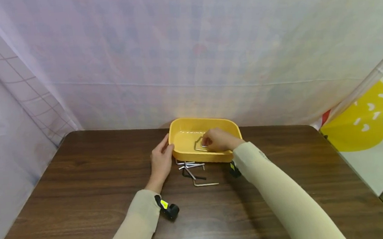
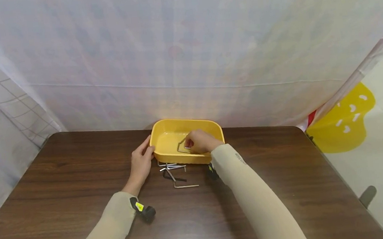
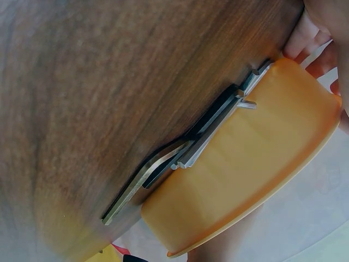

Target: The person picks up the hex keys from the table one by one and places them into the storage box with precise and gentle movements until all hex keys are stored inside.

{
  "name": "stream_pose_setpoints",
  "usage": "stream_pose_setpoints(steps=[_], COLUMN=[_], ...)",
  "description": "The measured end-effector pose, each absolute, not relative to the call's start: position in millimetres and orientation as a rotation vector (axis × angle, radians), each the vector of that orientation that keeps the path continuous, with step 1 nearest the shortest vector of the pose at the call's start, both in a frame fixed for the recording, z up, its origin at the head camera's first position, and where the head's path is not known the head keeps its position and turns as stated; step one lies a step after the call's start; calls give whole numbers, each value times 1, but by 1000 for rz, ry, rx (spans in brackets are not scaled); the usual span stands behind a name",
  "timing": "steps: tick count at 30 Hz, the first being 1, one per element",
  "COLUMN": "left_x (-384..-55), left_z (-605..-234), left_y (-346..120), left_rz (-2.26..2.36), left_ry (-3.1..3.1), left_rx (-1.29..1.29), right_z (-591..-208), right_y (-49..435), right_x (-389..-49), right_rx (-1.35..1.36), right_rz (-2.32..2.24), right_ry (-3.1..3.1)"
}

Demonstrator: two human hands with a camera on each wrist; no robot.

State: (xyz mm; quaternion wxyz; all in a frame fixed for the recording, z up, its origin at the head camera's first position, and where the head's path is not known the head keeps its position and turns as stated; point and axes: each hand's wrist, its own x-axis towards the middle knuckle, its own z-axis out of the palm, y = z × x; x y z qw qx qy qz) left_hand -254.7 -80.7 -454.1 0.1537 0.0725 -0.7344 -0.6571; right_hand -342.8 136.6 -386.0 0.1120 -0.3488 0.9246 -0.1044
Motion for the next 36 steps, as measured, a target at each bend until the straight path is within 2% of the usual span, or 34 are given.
stream_pose_setpoints(steps=[16, 25, 36], left_x=[-254, -254, -254], left_z=[-451, -451, -452], left_y=[-76, -78, -79], left_rz=[-1866, -1872, -1868], left_ry=[-2107, -2128, -2122], left_rx=[213, 218, 237], right_z=[-374, -359, -358], right_y=[146, 148, 156], right_x=[-335, -311, -273], right_rx=[-1078, -1182, -1325], right_rz=[-454, -521, -617], right_ry=[2731, 2774, 2874])
